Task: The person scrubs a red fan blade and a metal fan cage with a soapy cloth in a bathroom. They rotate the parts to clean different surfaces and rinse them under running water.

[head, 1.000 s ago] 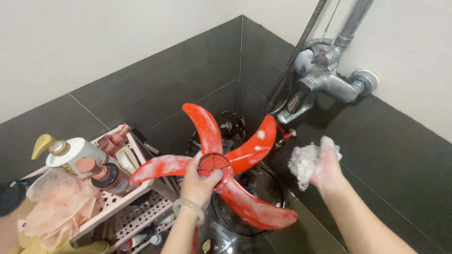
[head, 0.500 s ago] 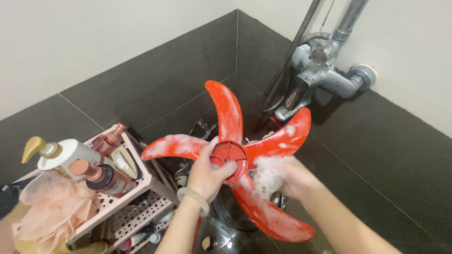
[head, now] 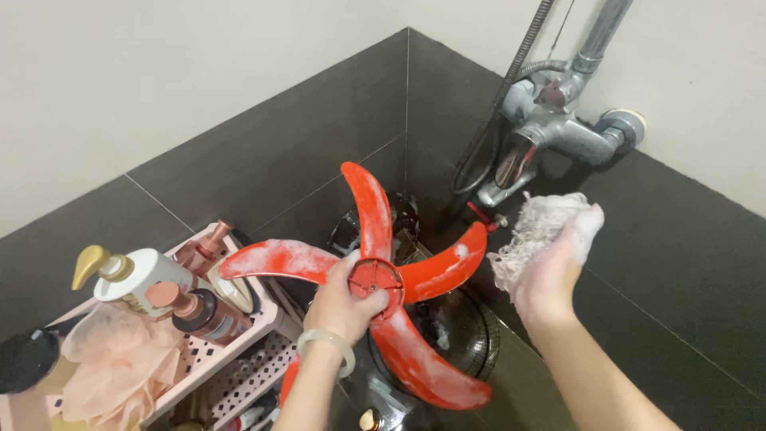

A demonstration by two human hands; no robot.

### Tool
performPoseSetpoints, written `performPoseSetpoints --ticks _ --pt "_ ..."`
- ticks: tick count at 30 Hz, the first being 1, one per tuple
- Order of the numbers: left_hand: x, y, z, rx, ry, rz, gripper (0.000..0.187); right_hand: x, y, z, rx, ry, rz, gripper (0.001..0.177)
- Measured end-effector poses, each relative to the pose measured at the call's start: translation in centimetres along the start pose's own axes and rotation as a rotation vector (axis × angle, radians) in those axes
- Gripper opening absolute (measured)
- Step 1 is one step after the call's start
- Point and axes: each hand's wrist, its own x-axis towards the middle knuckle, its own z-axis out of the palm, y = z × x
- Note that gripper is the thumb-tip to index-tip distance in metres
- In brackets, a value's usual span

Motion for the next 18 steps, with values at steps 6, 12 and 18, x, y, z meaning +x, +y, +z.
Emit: performPoseSetpoints --ticks 6,12,18 --pt "-0.3 0.7 0.5 -0.045 -0.031 0.093 0.084 -4.8 1.1 5.4 -0.391 -0.231 0.263 0.021" --pt "-1.3 2.8 0.0 0.084 -0.048 -0.002 0.086 -5.0 1.8 1.4 -1.32 -0.936 -0.358 0.024" --pt "-3.7 5.7 3.0 0.0 -0.074 -0.009 0.081 -1.8 2.6 -2.7 -1.447 -1.192 -0.395 0.018"
